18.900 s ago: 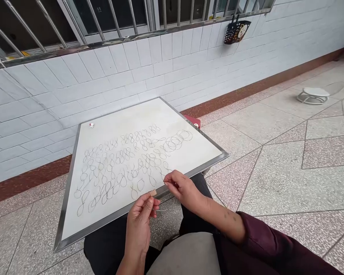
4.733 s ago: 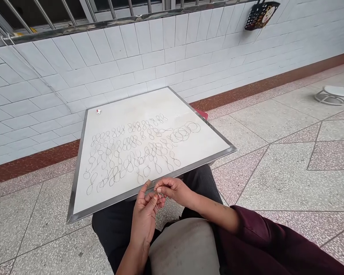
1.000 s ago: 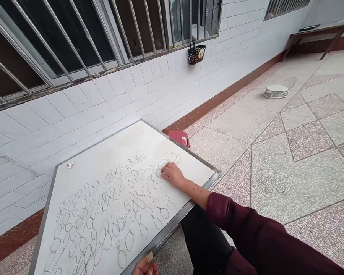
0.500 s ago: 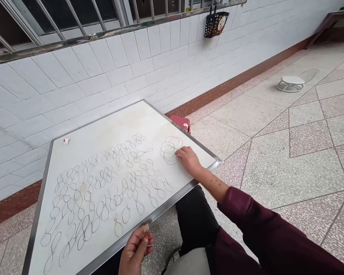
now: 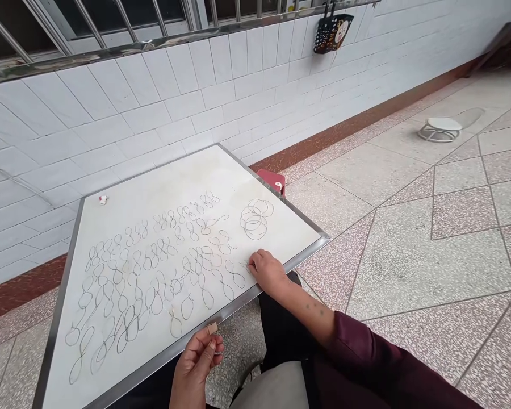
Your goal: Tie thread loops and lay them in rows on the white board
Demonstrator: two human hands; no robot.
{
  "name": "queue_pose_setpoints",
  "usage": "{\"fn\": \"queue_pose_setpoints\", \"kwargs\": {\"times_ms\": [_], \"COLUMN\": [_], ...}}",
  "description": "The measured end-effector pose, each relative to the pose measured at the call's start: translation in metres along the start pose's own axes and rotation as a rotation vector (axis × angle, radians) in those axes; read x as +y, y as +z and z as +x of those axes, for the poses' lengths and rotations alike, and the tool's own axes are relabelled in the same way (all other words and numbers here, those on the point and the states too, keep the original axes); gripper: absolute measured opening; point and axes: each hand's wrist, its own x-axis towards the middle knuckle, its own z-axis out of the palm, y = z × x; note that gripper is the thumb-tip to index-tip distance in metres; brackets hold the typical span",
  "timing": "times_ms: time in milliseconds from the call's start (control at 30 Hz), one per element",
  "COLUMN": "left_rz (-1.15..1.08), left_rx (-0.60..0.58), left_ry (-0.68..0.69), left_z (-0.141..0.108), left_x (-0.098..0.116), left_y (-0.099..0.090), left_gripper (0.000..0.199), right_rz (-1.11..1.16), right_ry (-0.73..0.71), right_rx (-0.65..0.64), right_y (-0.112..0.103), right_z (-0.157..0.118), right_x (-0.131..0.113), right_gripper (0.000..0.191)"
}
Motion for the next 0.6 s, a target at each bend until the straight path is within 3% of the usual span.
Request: {"fn": "queue_pose_setpoints", "kwargs": {"times_ms": [200,333,433,600], "left_rz": [0.024,-0.005,-0.098,-0.201], "left_rx": [0.003,-0.037,-0.074,-0.012], "left_ry": [0.036,0.162,0.277,0.388], "left_z": [-0.003,-0.008,-0.016,-0.032], "left_x": [0.012,0.038,0.057,0.064], "left_y": [0.016,0.044,0.060,0.061], "left_gripper": [0.051,0.048,0.051,0.040], "right_rz": [0.063,0.170,0.224,0.357], "right_ry": [-0.031,-0.221,-0.356,-0.502], "right_rx": [0.067,0.181,0.181,0.200], "right_y": [-0.015,-0.037,-0.052,-0.061], "right_z": [-0.021,-0.048,-0.067,-0.088], "right_x": [-0.019,-0.052,-0.072,-0.085], "right_gripper": [0.005,0.009,0.011,0.011]}}
